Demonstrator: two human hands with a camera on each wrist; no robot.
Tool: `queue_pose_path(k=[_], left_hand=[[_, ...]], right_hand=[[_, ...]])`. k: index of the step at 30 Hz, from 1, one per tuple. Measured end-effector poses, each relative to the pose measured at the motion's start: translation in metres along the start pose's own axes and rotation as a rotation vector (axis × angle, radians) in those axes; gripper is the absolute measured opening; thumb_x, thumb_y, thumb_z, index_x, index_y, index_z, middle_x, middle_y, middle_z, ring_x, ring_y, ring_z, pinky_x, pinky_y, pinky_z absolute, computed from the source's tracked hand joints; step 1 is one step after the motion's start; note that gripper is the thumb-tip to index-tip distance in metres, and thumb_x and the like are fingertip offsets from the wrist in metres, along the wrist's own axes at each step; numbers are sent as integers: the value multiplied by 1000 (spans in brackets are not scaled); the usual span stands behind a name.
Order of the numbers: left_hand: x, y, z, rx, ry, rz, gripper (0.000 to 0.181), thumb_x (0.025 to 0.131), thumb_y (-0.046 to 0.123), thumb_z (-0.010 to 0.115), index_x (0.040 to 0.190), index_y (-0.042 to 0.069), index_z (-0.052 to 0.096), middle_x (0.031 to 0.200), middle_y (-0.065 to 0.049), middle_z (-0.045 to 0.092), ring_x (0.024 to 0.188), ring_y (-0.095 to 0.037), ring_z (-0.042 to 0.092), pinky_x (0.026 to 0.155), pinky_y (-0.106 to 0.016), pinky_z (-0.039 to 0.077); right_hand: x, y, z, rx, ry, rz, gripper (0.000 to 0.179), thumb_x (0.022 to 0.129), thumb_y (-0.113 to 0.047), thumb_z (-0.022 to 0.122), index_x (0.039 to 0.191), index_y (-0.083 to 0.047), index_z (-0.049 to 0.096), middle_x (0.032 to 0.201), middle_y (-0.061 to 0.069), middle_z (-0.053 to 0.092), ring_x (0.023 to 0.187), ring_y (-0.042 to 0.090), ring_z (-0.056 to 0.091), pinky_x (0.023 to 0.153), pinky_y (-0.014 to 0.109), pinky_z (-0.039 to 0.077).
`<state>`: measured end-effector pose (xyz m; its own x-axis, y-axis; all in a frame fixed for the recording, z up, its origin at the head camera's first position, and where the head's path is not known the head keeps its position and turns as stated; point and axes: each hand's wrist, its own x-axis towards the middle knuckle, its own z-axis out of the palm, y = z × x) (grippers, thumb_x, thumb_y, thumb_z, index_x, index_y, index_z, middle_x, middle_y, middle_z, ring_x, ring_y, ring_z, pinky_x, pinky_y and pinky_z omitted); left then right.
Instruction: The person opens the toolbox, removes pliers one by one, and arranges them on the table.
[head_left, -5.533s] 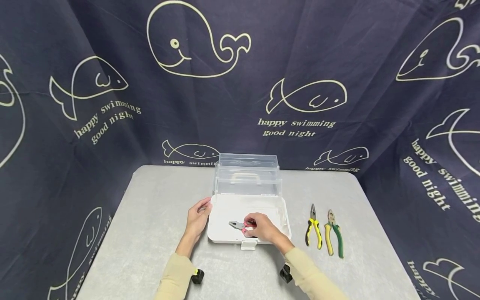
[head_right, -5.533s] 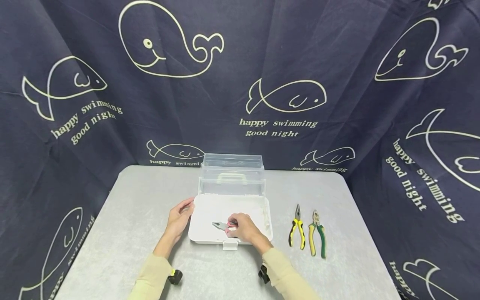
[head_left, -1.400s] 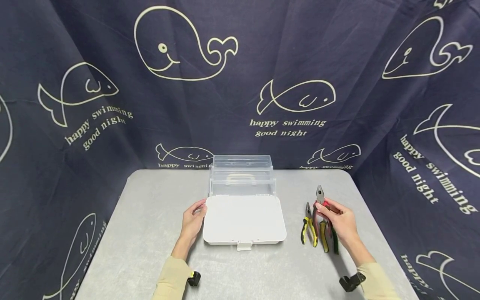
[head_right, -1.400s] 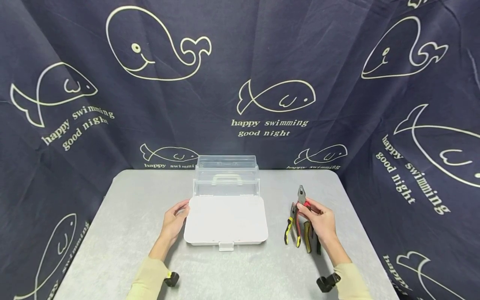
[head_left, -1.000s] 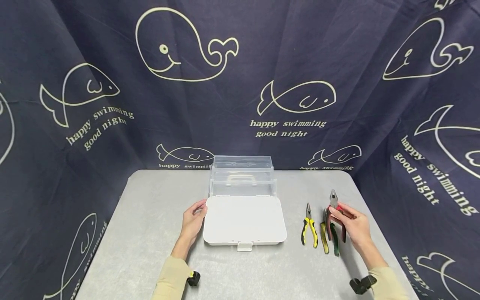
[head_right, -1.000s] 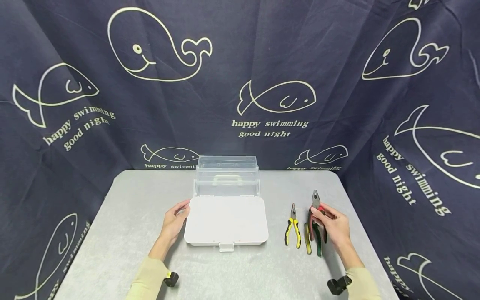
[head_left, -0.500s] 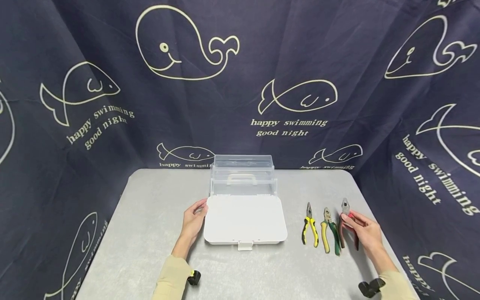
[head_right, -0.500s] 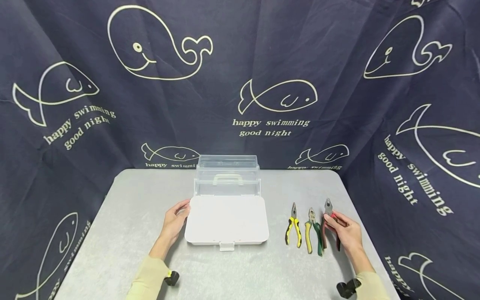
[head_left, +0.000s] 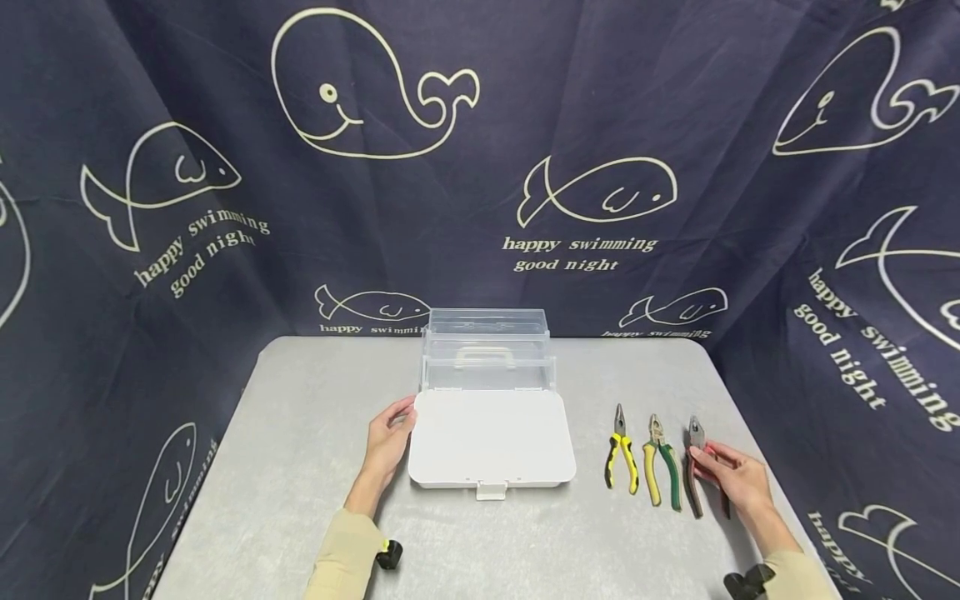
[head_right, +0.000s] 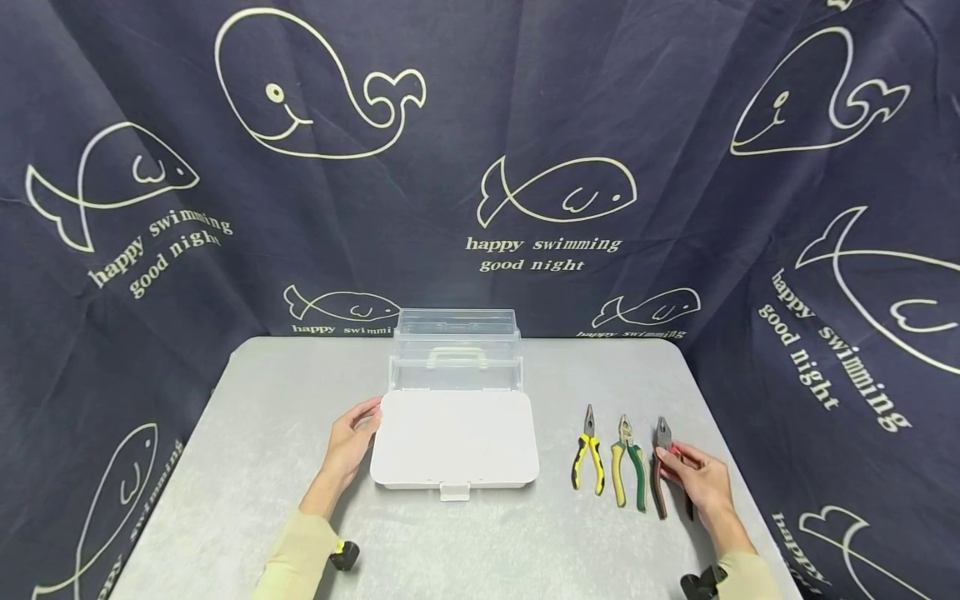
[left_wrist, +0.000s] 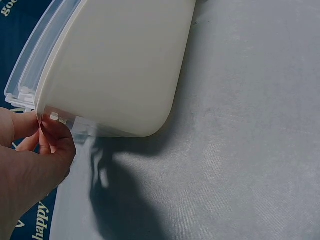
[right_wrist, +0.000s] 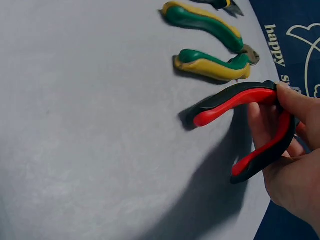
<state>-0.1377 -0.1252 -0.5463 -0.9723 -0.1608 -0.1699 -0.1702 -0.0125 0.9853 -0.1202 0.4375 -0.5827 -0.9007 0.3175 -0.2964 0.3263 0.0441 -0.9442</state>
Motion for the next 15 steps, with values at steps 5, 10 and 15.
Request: queue_pose_path(k=[5,10,15], left_hand=[[-4,7,0,-11,-6,0,37,102,0,58,138,-9,57,130,-26,57,112,-23,60,87,-17,51],[-3,4,0,-22,2,6,37,102,0,58,138,-9,57,130,-27,57,115,-27,59,86,-17,51],[4,-8,-1,-23,6,5,37,103,0,58,139,-9,57,130,-26,57,118,-31,58,86,-17,51]], right_hand=[[1,2,0,-145,-3,25,63,94,-2,73,140,26,40,80,-11,71,71,6,72,71,28,61],[3,2,2,-377,57,-15,56,92,-8,74,133,23,50,81,2,70,64,6,69,62,26,60],[4,1,3,-575,134,-72,51,89,-15,79,122,19,60,82,11,72,60,7,66,52,22,54]])
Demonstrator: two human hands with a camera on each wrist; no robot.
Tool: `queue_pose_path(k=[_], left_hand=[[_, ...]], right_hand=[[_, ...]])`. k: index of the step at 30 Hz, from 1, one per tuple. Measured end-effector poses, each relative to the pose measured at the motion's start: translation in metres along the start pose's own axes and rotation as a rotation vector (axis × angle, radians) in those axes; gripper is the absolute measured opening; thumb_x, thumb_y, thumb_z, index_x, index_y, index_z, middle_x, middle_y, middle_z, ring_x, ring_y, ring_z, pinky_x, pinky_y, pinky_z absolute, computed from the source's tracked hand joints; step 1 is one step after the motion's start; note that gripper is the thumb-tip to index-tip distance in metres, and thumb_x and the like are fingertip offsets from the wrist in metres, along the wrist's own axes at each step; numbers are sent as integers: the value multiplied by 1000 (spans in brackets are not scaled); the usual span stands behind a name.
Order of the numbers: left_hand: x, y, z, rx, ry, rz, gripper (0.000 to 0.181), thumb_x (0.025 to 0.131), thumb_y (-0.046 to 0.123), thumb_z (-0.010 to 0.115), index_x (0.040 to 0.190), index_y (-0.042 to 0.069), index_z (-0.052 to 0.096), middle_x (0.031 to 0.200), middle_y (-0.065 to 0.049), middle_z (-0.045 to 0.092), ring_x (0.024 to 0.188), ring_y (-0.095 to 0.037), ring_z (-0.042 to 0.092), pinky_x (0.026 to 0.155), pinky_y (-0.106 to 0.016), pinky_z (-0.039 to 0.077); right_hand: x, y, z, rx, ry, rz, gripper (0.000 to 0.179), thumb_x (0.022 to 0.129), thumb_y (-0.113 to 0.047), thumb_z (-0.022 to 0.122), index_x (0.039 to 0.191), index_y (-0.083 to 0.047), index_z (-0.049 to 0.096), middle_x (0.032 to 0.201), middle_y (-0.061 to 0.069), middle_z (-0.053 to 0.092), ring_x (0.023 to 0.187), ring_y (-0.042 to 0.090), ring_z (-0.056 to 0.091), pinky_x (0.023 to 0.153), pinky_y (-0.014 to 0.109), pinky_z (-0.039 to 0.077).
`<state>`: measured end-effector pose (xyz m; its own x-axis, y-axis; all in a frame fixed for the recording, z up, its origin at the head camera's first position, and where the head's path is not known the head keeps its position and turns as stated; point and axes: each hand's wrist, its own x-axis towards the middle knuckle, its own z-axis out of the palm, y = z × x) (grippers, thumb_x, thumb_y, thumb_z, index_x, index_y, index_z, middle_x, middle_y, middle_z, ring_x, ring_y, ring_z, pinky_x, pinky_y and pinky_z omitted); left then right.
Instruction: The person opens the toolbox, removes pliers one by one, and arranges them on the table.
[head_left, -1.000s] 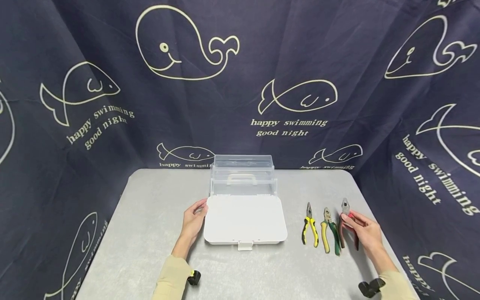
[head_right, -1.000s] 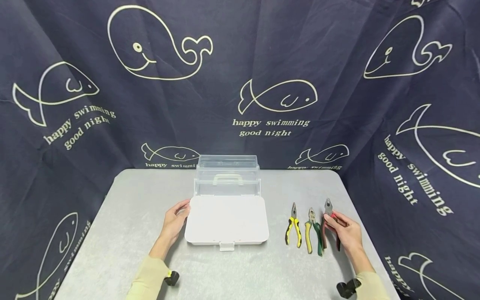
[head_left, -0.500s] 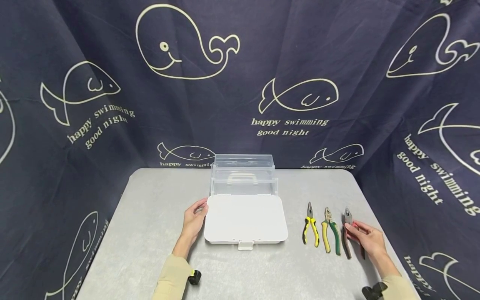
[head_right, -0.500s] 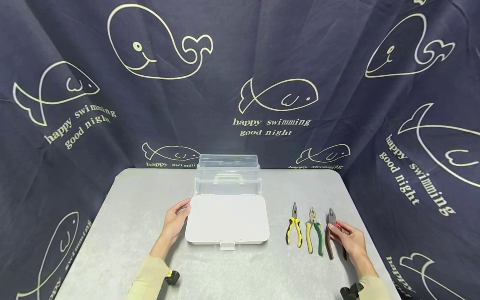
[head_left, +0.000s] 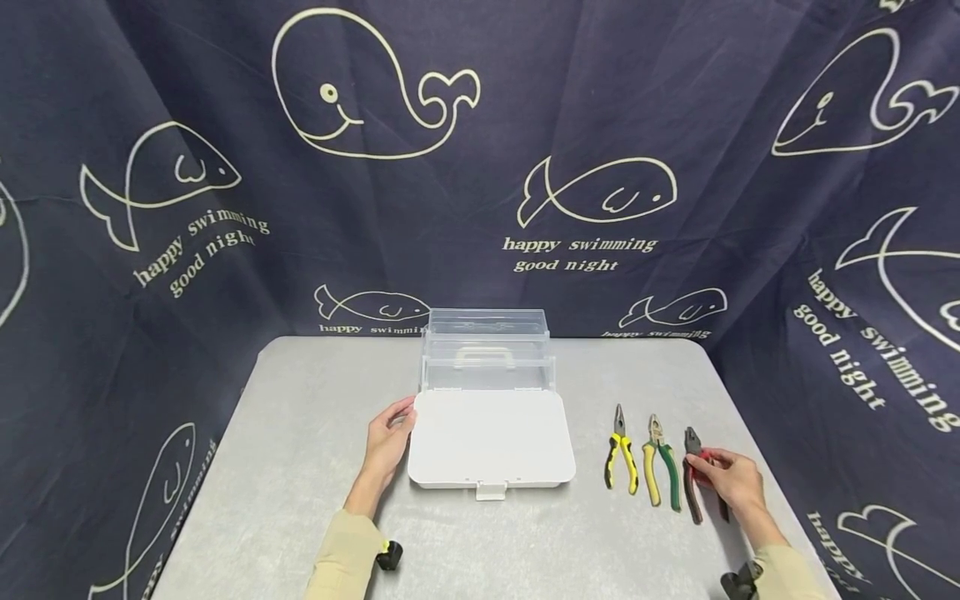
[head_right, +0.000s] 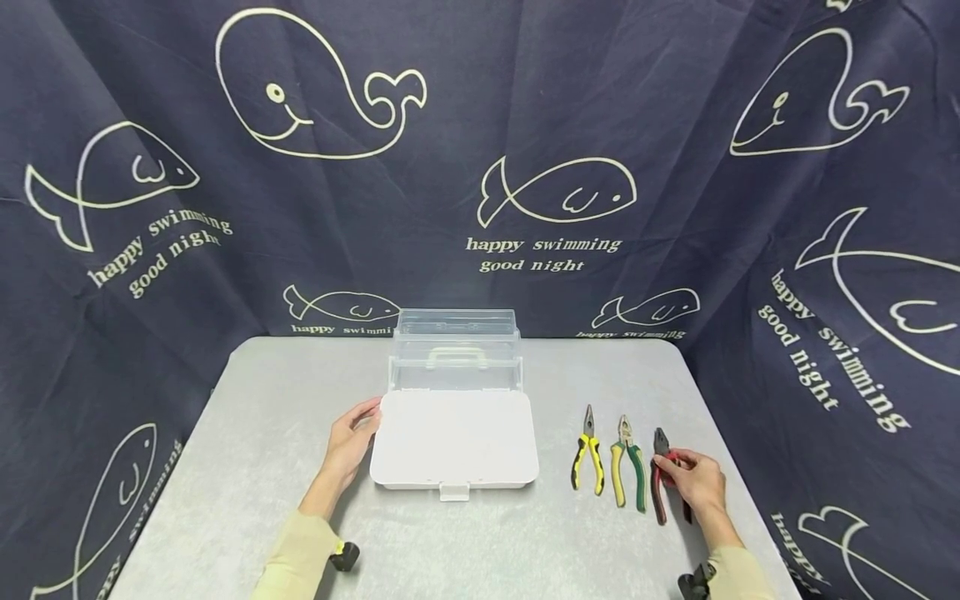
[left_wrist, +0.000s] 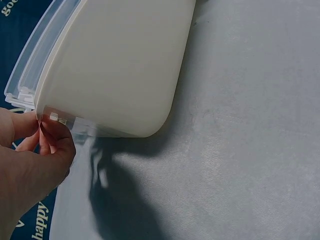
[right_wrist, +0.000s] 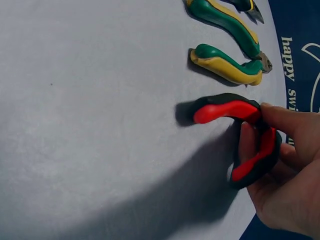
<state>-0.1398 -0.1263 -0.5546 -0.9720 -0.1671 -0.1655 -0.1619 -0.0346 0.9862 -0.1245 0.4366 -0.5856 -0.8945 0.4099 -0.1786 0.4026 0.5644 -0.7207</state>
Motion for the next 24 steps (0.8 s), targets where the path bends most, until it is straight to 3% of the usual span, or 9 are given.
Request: queue_pose_path(k=[3,5,9,13,17,24], left_hand=[[9,-15,0,1,5,5,37,103,3,59,139,-7,58,131,-25,57,117,-30,59,85,-16,50],[14,-24,-1,-3,5,6,38,103,5,60,140,-5,58,131,-23,57,117,-28,60,85,-15,50],[15,-26,-2,16,21,9,36,103,8,62,138,-3,61,129,-20,59,113,-22,62,86,-16,51],[16,-24,-2,29,39,-2,35,102,7,63,135,-1,64,125,-18,62,107,-17,63,84,-17,51],[17,-21,-3,28,55,-12,33,100,6,64,132,-3,65,123,-20,64,101,-15,64,82,-20,53],[18,-15,-13,34,59,-28,30,102,9,64,128,-6,66,121,-23,67,91,-15,67,76,-26,59]], right_hand=[[-2,-1,-2,-77,43,-13,50,87,-20,81,117,16,65,82,12,73,63,8,63,55,23,51],[-3,-2,-3,-138,80,-31,49,87,-25,81,114,13,67,86,16,74,69,16,65,60,28,49],[-5,-2,-3,-204,121,-64,45,88,-27,81,110,10,70,97,23,74,84,36,65,66,36,47],[-5,-3,-2,-221,130,-109,36,89,-19,78,107,12,70,94,24,74,87,42,66,68,40,47],[-5,-6,-1,-202,153,-134,29,90,-13,74,106,11,70,91,24,74,78,35,68,65,35,46],[-4,-21,1,-97,238,-100,24,97,-20,69,103,3,69,78,3,71,64,-2,52,60,19,39]])
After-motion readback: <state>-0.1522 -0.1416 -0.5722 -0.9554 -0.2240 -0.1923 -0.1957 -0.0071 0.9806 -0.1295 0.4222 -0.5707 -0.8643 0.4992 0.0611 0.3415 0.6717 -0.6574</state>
